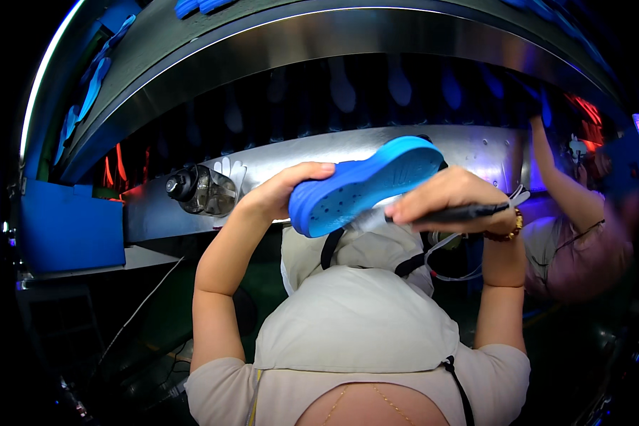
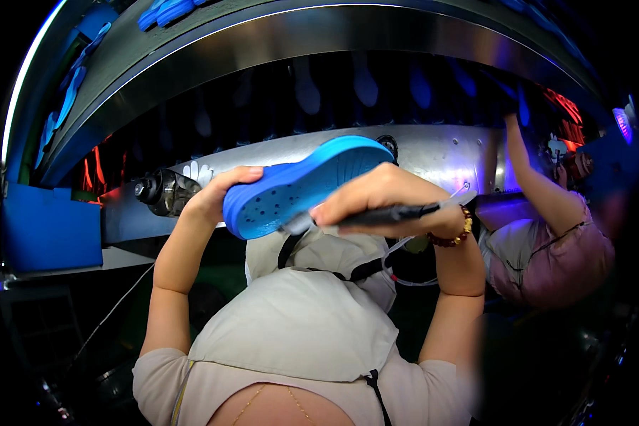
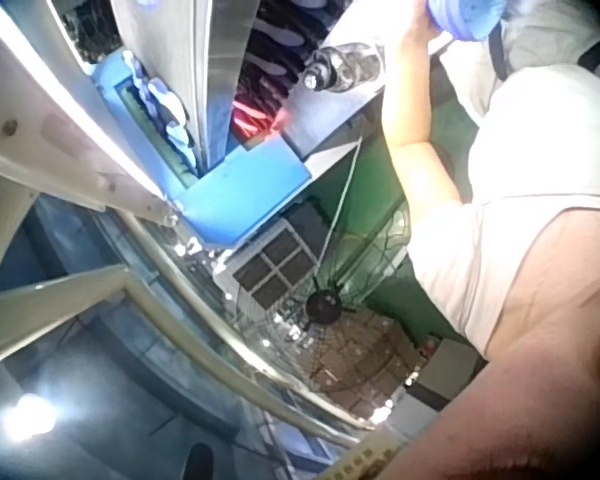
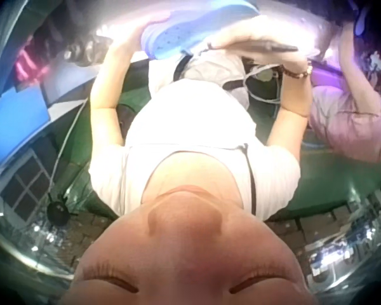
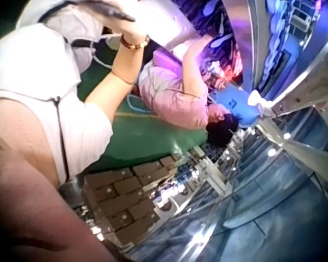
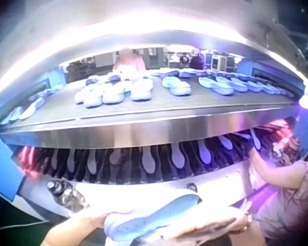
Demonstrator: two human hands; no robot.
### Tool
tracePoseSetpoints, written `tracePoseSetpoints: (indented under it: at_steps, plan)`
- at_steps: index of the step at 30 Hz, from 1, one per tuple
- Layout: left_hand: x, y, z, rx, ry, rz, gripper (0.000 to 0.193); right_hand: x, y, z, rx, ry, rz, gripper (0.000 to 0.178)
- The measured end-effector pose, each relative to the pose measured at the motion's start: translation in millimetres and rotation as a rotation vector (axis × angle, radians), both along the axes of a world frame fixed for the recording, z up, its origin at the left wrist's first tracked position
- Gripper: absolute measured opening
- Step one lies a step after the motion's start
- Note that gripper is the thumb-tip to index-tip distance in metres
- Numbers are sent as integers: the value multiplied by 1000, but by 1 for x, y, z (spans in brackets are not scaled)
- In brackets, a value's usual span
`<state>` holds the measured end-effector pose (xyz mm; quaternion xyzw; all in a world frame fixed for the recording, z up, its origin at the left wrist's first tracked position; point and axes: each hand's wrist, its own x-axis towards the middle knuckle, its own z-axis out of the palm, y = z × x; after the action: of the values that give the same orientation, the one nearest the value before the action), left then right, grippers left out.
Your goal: The person applies adhesive to the bottom of blue shoe soles using a brush, then places each sole onto a moving conveyor belt.
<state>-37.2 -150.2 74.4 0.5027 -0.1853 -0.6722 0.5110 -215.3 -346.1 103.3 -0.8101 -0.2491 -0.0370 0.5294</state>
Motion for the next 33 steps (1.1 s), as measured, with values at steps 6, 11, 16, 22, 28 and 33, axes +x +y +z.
tracePoseSetpoints:
  at_steps: [6,11,16,22,28,33]
  plan:
    - [4,14,-1,44,-70,151,62,-10,0,-16,13,81,-17,24]
    - [17,20,4,-97,26,126,58,-2,-7,-30,183,23,-266,22]
    - [37,26,-9,-211,168,211,60,-14,8,-15,105,-6,-212,22]
    - [-8,-28,-64,-661,487,474,81,11,27,-27,171,-93,-605,21]
    - [-12,-34,-75,-474,456,569,92,23,44,-53,-6,-221,-563,15]
    - [5,-15,-67,-577,387,661,89,6,50,-25,-84,-147,-262,14]
